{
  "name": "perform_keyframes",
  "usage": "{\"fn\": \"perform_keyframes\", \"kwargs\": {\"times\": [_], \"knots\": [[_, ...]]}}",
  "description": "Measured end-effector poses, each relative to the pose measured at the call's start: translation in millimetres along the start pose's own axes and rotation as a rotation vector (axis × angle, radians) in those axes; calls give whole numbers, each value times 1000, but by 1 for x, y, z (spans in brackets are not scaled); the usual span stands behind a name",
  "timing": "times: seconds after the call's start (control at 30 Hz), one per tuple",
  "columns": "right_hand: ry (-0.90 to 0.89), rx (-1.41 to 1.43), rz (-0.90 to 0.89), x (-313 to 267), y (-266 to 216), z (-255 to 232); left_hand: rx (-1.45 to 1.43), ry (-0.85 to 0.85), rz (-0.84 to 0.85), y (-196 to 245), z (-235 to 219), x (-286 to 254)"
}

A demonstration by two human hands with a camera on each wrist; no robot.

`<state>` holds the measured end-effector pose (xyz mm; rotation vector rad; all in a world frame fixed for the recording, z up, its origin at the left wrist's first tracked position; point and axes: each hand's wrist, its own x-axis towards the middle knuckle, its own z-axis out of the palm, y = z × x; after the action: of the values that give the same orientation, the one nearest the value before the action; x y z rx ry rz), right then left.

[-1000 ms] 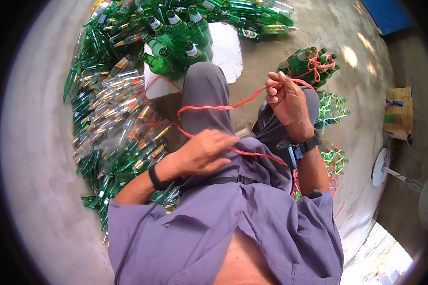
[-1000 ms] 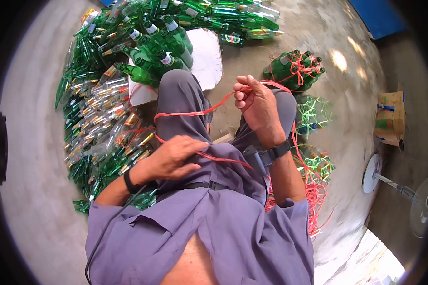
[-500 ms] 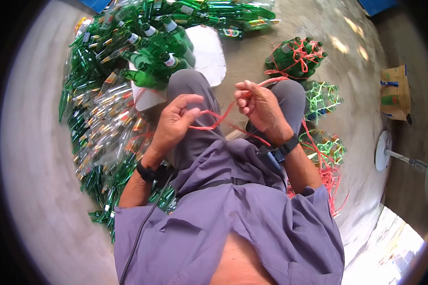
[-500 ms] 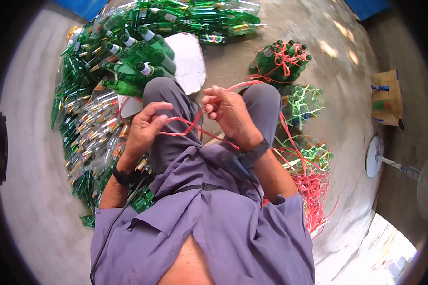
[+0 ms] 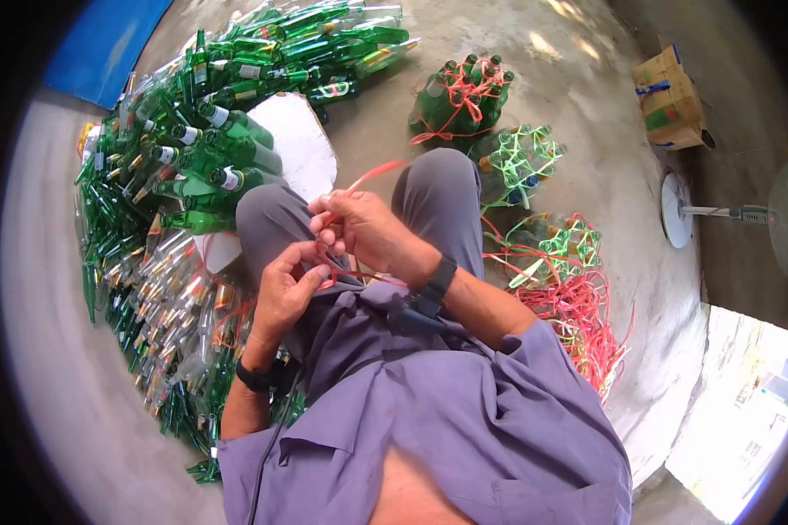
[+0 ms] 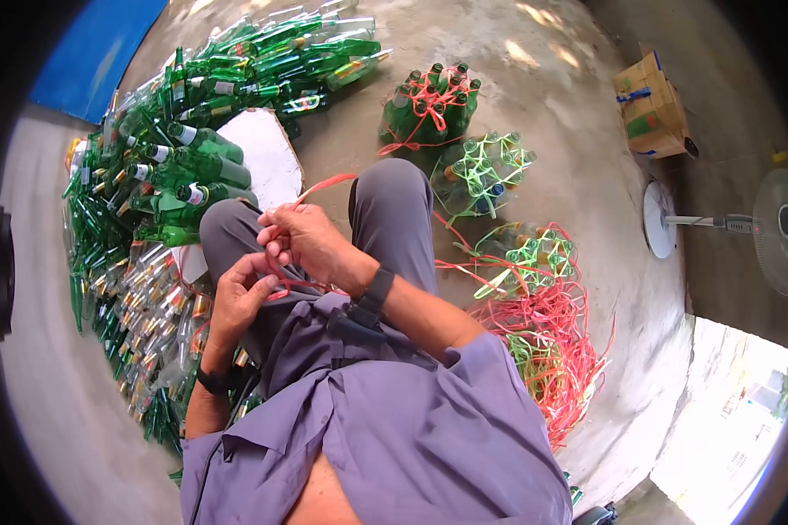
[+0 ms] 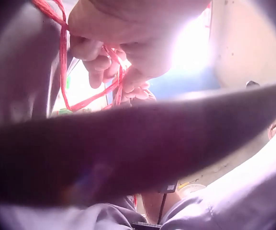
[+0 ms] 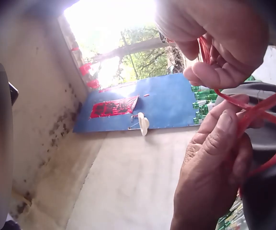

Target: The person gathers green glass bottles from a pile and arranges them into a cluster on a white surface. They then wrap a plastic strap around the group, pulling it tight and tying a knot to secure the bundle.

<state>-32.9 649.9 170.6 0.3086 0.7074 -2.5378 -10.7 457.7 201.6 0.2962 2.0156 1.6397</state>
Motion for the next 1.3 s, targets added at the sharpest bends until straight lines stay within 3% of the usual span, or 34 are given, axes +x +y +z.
{"fn": "perform_keyframes", "kwargs": {"times": [0.07, 0.13, 0.23, 0.5, 0.67, 0.8, 0.97, 1.07, 1.17, 1.23, 1.3], "knots": [[16, -1, 23, 1, 2, 5, -36, 43, -59, 12, 5, -3], [6, -15, 30, 1, 0, 5, 129, -36, -85, 12, -1, -7], [119, -50, 71, 6, -3, 3, 150, -59, -154, 22, -9, -12], [133, 53, 22, 13, -8, -25, 105, 191, -77, 57, -58, -32], [214, 164, 36, 26, -1, -13, 36, 311, -48, 63, -91, -48], [30, 61, 80, 43, 5, 23, -56, 381, 83, 70, -116, -65], [-232, 61, 147, 60, 16, 82, -35, 316, -64, 57, -101, -60], [-303, 60, 208, 63, 28, 104, -291, 391, -96, 38, -87, -47], [-295, 41, 286, 66, 36, 111, -234, 384, -140, 44, -94, -52], [-290, 17, 328, 66, 38, 114, -238, 420, -140, 23, -114, -62], [-236, -311, 241, 60, 35, 110, -242, 489, -145, 15, -133, -75]]}}
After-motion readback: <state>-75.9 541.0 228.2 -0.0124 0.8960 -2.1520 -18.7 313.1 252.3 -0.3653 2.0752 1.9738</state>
